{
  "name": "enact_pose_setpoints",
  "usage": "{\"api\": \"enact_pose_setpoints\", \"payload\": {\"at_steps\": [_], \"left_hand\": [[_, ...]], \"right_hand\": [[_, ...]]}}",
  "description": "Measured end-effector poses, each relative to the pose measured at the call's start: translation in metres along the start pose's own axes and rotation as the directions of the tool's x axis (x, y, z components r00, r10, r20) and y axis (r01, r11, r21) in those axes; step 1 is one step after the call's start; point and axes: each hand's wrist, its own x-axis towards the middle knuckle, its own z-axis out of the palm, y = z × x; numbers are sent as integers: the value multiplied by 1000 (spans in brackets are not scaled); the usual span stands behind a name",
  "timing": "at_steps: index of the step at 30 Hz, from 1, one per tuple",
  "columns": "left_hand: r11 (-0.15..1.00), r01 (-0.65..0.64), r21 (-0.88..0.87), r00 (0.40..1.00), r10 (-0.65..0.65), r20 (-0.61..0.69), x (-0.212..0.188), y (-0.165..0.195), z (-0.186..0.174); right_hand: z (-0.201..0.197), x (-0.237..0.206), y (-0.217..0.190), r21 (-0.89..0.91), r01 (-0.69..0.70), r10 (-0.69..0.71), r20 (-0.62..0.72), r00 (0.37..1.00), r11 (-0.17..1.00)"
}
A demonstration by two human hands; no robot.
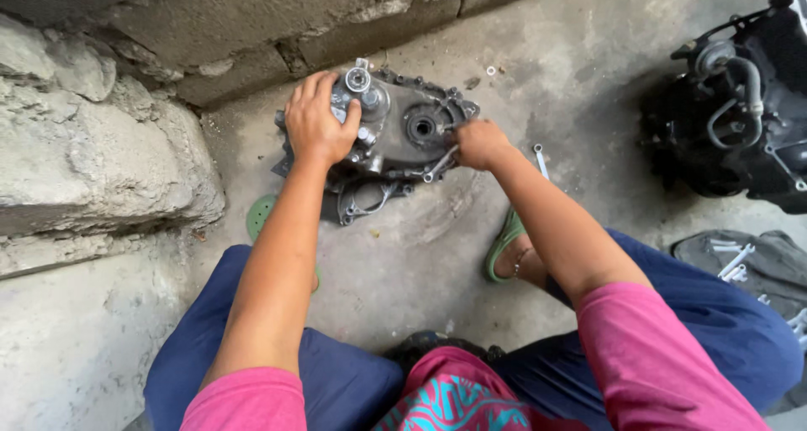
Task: The person sits on the floor and uses a wrench to loosen and remove bolts from a disassembled engine casing. They reposition the casing and continue removing bolts one by one, placing them on the floor.
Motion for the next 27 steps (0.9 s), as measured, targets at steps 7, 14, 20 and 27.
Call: {"api": "enact_pose_setpoints", "payload": {"at_steps": [7,14,20,27], "left_hand": [[1000,11,-18,1000,-11,12,-2,1,4],[1000,9,-29,1000,-8,16,-3,0,2],[1000,-9,-15,1000,9,16,-3,-1,4],[1000,0,-12,1000,1,20,-3,0,3]], "right_hand": [[4,-24,2,241,50,-31,-84,996,969],[127,-77,-85,999,33,511,-30,859,4],[146,-69,-169,925,-18,530,234,815,-381],[107,-53,-187,875,-93,430,323,843,-475]]}}
